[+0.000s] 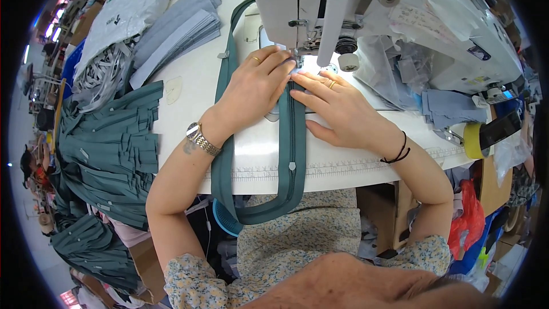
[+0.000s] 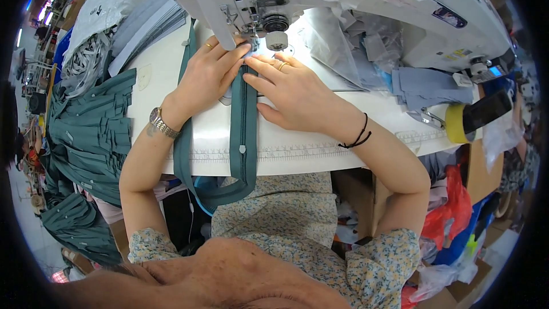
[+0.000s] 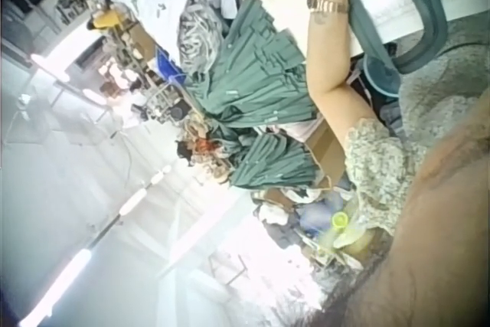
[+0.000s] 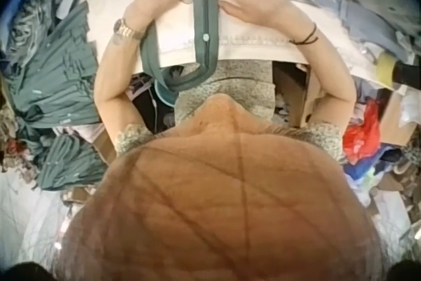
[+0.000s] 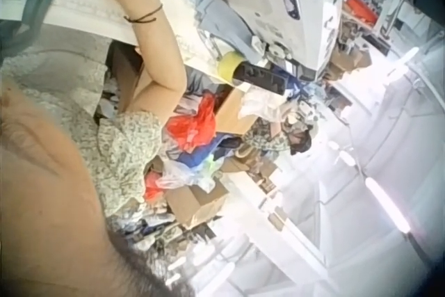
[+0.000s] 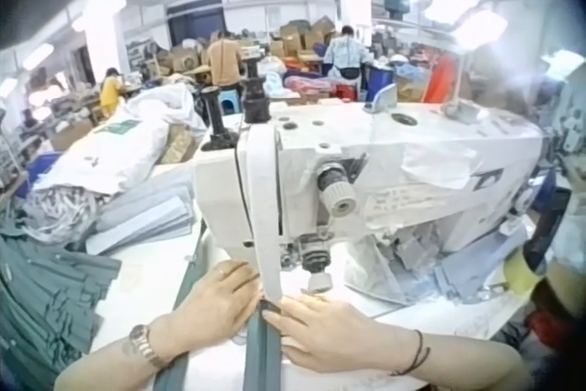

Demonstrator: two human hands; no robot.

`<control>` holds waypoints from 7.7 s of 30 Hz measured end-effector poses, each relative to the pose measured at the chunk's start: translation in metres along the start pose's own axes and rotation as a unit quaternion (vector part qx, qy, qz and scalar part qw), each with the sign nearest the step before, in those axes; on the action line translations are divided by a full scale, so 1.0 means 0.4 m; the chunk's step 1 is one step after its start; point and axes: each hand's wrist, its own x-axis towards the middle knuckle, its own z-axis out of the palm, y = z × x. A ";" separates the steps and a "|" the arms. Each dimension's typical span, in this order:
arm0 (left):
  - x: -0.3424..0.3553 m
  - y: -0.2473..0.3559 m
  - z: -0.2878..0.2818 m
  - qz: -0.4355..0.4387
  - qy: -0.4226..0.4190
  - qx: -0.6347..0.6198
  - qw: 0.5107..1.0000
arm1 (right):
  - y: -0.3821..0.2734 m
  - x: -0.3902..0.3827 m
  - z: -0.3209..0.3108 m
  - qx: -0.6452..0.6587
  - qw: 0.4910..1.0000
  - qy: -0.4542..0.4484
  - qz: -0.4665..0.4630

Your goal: Sewing a green leather or fabric strap using an industrial sewing machine.

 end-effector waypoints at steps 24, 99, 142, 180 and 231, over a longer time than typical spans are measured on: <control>-0.005 -0.015 0.007 -0.017 0.047 0.100 0.994 | -0.005 0.019 -0.008 -0.033 0.999 -0.022 -0.019; -0.003 0.016 -0.019 -0.009 -0.024 -0.024 0.999 | 0.017 -0.025 -0.003 -0.038 0.998 0.051 -0.022; -0.019 0.001 -0.014 -0.011 0.012 -0.001 1.000 | 0.000 -0.014 -0.024 -0.064 0.997 0.032 -0.042; -0.011 0.000 -0.003 -0.046 -0.028 -0.032 0.998 | 0.025 -0.008 -0.012 -0.010 1.000 0.003 -0.006; -0.044 -0.040 -0.004 -0.064 0.005 -0.060 0.996 | 0.017 -0.024 -0.030 -0.174 0.973 0.116 -0.096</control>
